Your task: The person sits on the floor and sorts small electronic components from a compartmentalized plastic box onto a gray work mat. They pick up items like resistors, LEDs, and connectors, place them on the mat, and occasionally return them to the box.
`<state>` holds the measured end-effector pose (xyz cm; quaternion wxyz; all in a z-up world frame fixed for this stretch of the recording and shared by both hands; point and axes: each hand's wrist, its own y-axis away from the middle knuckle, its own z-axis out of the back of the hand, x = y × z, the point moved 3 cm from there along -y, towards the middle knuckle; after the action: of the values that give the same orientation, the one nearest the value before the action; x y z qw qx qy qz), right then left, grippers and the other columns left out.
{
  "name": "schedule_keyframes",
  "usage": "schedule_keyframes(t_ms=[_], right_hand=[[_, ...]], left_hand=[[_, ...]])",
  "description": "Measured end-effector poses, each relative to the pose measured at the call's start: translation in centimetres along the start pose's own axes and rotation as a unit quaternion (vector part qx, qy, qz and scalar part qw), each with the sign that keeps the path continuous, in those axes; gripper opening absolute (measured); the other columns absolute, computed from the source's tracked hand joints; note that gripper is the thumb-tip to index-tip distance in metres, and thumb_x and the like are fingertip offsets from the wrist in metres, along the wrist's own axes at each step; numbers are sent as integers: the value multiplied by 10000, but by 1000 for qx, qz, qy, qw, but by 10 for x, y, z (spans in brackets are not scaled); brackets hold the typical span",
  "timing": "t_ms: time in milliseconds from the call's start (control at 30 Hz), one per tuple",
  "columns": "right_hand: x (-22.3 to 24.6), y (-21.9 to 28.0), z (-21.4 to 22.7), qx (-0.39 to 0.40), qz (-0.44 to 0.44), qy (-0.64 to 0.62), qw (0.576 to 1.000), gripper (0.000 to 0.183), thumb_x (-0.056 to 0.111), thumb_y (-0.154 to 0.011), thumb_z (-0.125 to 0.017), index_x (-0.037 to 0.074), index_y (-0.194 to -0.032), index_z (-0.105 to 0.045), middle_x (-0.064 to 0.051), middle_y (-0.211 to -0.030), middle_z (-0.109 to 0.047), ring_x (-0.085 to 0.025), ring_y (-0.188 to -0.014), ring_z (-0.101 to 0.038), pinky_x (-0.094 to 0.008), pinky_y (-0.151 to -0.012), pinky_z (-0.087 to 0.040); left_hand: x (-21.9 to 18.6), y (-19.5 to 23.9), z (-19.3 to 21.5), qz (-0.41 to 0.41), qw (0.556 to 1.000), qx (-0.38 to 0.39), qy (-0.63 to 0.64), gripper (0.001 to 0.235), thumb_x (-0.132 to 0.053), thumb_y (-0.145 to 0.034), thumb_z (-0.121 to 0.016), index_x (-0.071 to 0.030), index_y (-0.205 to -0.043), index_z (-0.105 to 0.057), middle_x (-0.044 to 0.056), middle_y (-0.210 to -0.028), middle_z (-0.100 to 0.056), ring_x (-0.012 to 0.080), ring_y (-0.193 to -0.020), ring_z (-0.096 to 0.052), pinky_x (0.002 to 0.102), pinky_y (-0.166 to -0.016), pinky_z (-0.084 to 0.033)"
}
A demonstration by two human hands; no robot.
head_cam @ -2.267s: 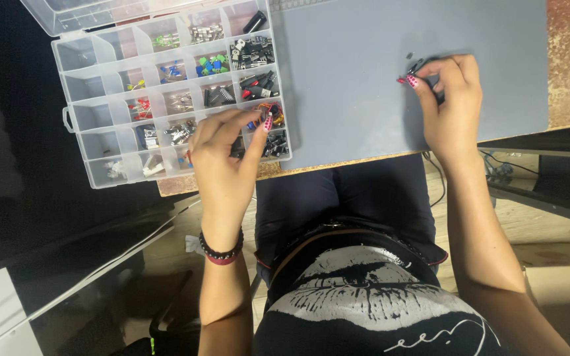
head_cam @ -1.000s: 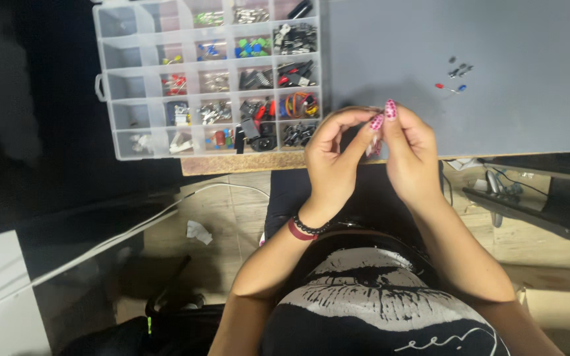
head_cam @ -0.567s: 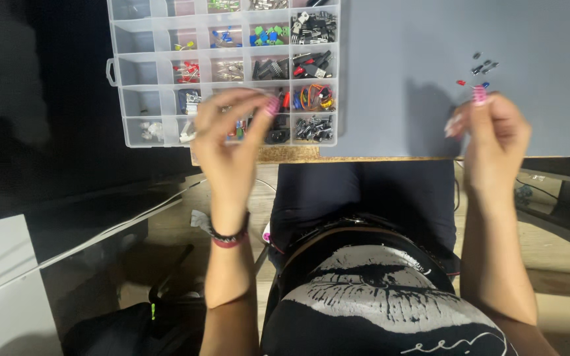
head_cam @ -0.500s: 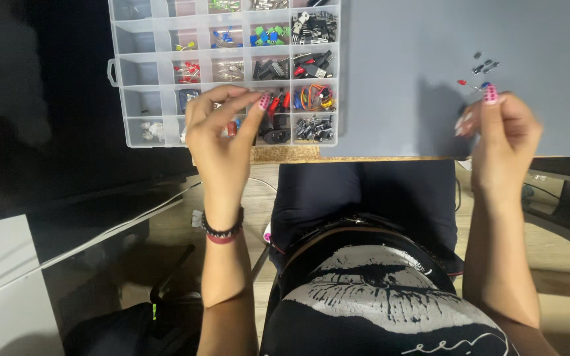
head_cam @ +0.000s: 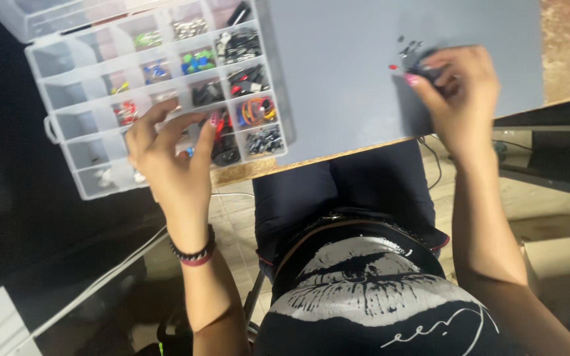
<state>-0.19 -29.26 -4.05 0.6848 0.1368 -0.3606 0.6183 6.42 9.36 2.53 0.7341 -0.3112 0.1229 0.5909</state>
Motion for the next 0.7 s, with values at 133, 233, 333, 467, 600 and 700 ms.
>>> schedule_keyframes(t_ms=[133,233,333,467,600,700], right_hand=[[-1,-11,-21,20,62,13,998,230,90,-1045,-864,7,-1197,-714,-181,-1147,-571,-272,-873,-519,-370,-765,-463],[6,-17,-28,33,96,41,994,182,12,-1052,-766,-33,-1150,-619,-198,-1155,-532,-404,-1071,-504,-476,-944,-441],[6,-18,-33,52,109,40,992,107,11,-1098,-677,-58,-1125,-600,-216,-1157,-517,-418,-1070,-491,-487,-965,-431],[5,-21,-33,39,139,27,989,63,-54,-1089,-661,-69,-1105,-602,-223,-1144,-530,-417,-1106,-496,-495,-978,-408],[9,-24,-28,-41,-27,-235,971,110,7,-1158,-637,68,-1113,-555,-46,-1043,-568,-99,-868,-471,-236,-766,-380],[25,-30,-34,-64,-95,-473,873,158,87,-1115,-652,138,-1145,-506,-84,-992,-657,-83,-748,-591,-201,-577,-470]], left_hand=[[-16,-1,-1,-14,999,-7,30,110,-212,-1001,-767,-110,-1040,-779,90,-1259,-646,321,-1196,-543,472,-1052,-397],[-27,-2,-5,-21,997,-9,67,130,-203,-1002,-751,-78,-1033,-772,92,-1238,-639,308,-1216,-550,461,-1065,-419],[-36,-1,-9,-23,997,-8,79,109,-186,-999,-743,-83,-1021,-772,79,-1224,-665,289,-1163,-570,421,-1021,-402],[-50,0,-16,-3,992,-19,126,133,-206,-999,-712,-82,-1007,-761,89,-1190,-668,284,-1153,-600,421,-1025,-454],[-65,1,-26,0,981,-16,195,141,-175,-1011,-688,-92,-1108,-749,77,-1191,-687,242,-1173,-632,383,-1075,-485],[-74,2,-44,7,972,8,235,159,-192,-1017,-670,-130,-1151,-729,51,-1174,-732,224,-1166,-668,383,-1104,-488]])
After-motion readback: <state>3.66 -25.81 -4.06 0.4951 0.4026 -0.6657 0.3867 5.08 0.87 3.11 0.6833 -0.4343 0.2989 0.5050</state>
